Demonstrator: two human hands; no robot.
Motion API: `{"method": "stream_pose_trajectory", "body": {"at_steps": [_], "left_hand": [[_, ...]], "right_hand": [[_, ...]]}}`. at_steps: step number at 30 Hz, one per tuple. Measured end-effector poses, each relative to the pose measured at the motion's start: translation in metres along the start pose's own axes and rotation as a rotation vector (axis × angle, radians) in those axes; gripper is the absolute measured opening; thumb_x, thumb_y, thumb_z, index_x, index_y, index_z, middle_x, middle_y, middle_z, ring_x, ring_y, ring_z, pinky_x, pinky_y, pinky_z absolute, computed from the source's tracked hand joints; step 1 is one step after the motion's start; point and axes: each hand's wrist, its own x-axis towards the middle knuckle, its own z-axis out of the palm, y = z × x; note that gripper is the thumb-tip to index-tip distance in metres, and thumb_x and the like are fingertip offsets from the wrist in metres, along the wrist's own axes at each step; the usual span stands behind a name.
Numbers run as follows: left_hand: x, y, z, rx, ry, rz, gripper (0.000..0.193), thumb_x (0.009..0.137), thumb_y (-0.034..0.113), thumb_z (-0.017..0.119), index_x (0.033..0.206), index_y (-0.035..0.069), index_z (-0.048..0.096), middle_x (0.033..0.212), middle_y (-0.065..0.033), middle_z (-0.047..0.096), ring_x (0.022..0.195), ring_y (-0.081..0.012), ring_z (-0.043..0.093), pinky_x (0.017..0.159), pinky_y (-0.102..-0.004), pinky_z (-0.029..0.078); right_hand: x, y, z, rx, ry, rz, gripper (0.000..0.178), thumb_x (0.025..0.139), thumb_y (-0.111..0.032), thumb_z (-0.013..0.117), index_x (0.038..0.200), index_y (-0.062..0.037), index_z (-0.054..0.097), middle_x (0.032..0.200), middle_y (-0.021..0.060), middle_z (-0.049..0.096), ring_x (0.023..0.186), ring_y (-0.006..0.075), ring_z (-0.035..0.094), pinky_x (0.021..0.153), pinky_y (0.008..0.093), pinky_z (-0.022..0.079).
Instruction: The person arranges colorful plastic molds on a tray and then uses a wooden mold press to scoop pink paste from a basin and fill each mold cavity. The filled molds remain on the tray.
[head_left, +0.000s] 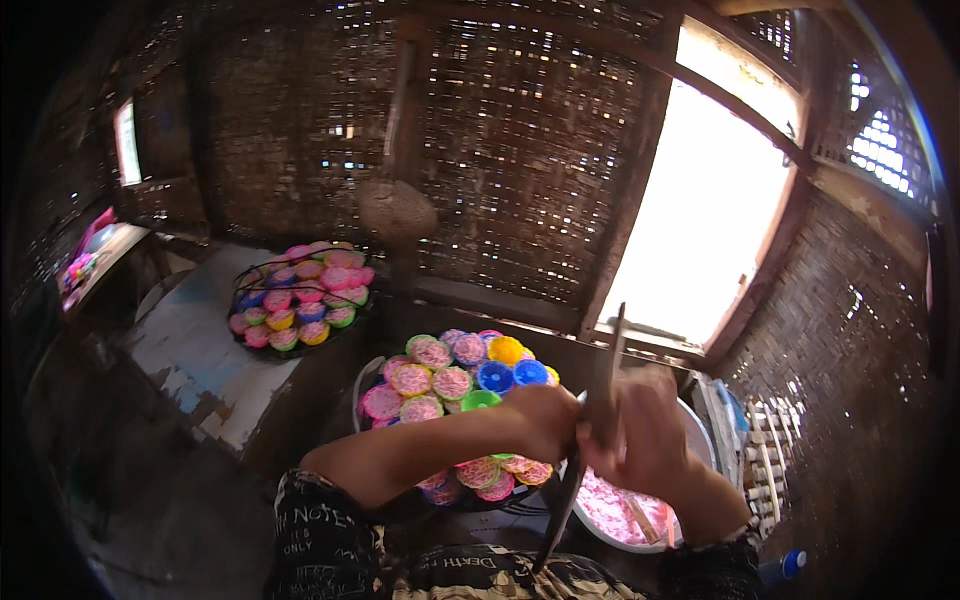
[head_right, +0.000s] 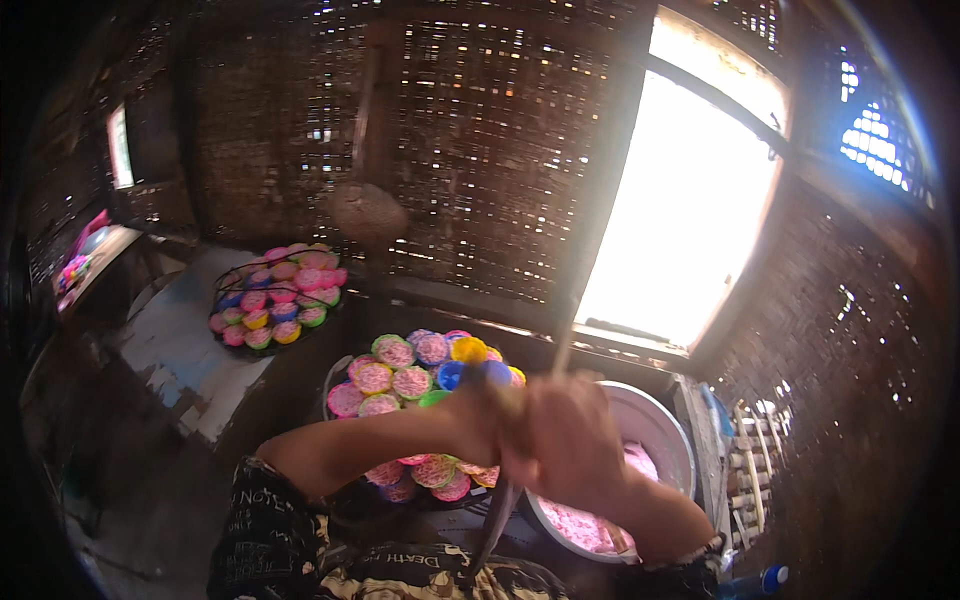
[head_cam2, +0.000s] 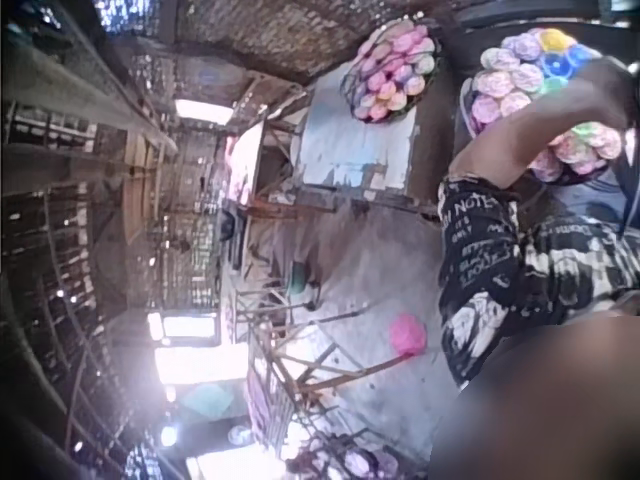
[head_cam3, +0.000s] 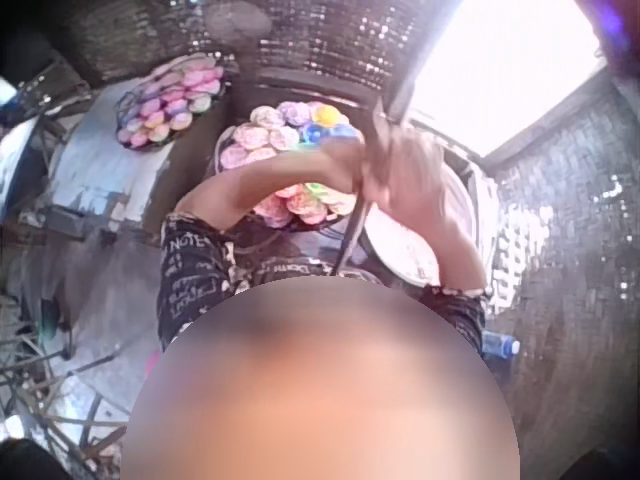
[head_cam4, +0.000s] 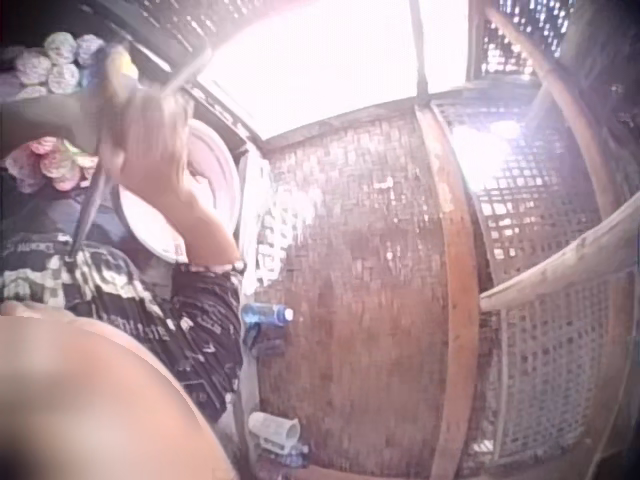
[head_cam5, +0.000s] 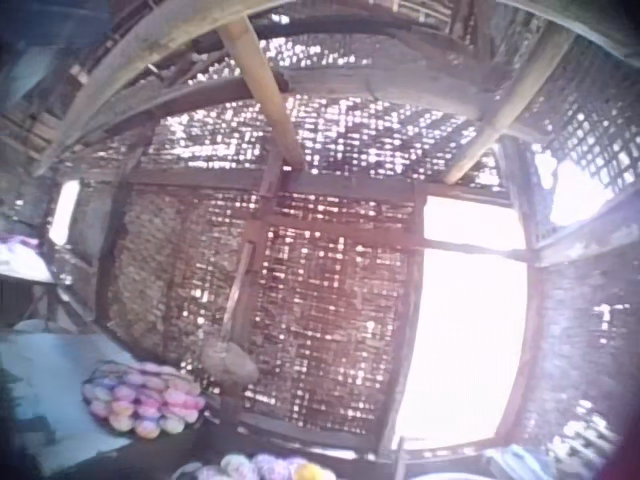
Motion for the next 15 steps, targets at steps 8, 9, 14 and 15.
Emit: {"method": "stream_pose_trajectory", "body": {"at_steps": [8, 9, 14, 15], "left_hand": [[-0.035, 0.061, -0.013, 0.149, -0.066, -0.038, 0.024, 0.070, 0.024, 0.061, 0.088, 0.008, 0.061, 0.075, -0.0135, 0.064, 0.072, -0.0301, 0.065, 0.064, -0.0435, 0.051], [-0.035, 0.061, -0.016, 0.143, -0.024, -0.018, 0.023, 0.071, 0.025, 0.061, 0.088, 0.009, 0.061, 0.075, -0.0135, 0.064, 0.072, -0.0297, 0.065, 0.064, -0.0432, 0.051], [-0.050, 0.010, -0.013, 0.086, 0.085, -0.238, 0.029, 0.073, 0.025, 0.067, 0.093, 0.004, 0.061, 0.080, -0.0131, 0.066, 0.073, -0.0294, 0.066, 0.065, -0.0397, 0.052], [-0.050, 0.000, -0.004, 0.057, 0.205, -0.258, 0.031, 0.072, 0.024, 0.070, 0.094, 0.003, 0.062, 0.081, -0.0120, 0.066, 0.074, -0.0283, 0.066, 0.066, -0.0390, 0.052]], "right_hand": [[-0.058, 0.002, -0.048, 0.904, -0.032, 0.491, 0.041, 0.067, -0.001, 0.073, 0.096, -0.0001, 0.044, 0.070, 0.0016, 0.051, 0.054, 0.0071, 0.052, 0.046, 0.0230, 0.042], [-0.069, 0.007, -0.052, 0.843, -0.006, 0.546, 0.047, 0.065, 0.001, 0.073, 0.101, 0.0004, 0.042, 0.070, 0.0010, 0.049, 0.057, 0.0066, 0.051, 0.048, 0.0218, 0.041], [-0.147, 0.052, -0.094, 0.710, 0.484, 0.927, 0.063, 0.068, -0.001, 0.054, 0.128, 0.0017, 0.035, 0.083, 0.0024, 0.048, 0.075, 0.0088, 0.046, 0.067, 0.0227, 0.039], [-0.163, 0.058, -0.094, 0.695, 0.712, 0.965, 0.061, 0.073, -0.002, 0.056, 0.129, 0.0022, 0.034, 0.086, 0.0031, 0.048, 0.080, 0.0099, 0.044, 0.070, 0.0238, 0.038]]}}
